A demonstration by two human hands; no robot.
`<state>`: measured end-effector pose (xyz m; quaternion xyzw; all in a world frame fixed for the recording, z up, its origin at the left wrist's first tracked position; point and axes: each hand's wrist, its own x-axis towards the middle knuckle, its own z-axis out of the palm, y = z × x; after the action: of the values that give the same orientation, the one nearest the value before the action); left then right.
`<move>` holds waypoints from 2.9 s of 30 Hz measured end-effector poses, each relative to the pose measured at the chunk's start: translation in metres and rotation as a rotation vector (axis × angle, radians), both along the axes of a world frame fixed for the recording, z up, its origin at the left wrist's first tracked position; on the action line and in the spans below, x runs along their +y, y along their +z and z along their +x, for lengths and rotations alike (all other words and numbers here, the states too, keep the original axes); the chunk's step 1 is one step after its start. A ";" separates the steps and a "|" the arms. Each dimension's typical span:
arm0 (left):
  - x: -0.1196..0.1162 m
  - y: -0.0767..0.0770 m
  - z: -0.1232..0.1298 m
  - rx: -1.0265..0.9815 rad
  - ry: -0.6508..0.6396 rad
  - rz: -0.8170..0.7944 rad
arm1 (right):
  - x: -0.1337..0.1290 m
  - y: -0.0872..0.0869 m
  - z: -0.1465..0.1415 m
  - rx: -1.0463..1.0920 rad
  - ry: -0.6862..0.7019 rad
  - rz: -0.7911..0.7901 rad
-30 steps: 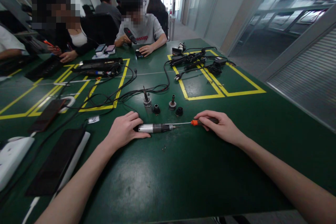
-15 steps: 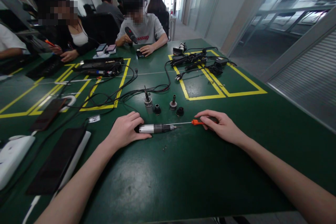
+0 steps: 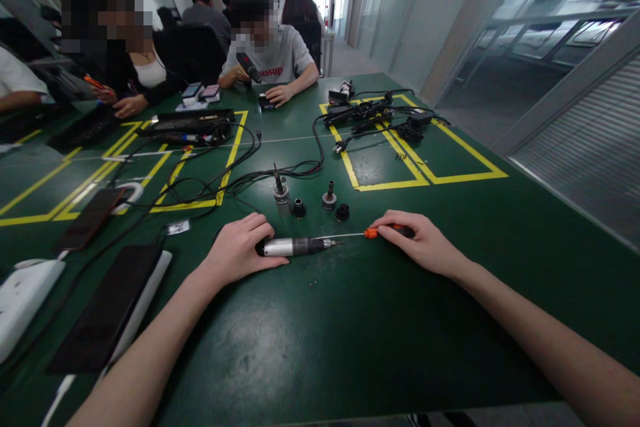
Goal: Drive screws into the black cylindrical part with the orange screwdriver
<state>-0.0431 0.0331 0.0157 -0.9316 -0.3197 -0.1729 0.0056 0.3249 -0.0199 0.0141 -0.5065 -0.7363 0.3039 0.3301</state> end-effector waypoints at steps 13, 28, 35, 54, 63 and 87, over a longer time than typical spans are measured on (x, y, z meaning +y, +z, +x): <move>-0.009 0.003 0.008 0.009 0.048 -0.030 | 0.000 -0.002 0.001 0.024 0.015 0.079; -0.022 0.002 0.024 0.033 0.049 -0.020 | 0.001 -0.002 0.002 0.015 0.049 0.056; -0.035 -0.004 0.049 0.062 0.150 -0.034 | 0.000 -0.002 0.000 0.015 0.044 0.070; -0.039 -0.010 0.055 -0.011 0.164 0.021 | 0.001 -0.004 0.004 -0.065 0.108 0.087; -0.040 -0.009 0.051 -0.017 0.101 0.074 | 0.000 -0.003 0.002 -0.091 0.198 0.176; -0.047 -0.003 0.059 0.196 0.141 -0.007 | -0.001 -0.004 0.002 -0.110 0.237 0.162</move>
<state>0.0160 -0.0138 0.0125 -0.9192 -0.3830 -0.0793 0.0459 0.3269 -0.0207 0.0102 -0.4037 -0.8301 0.2520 0.2907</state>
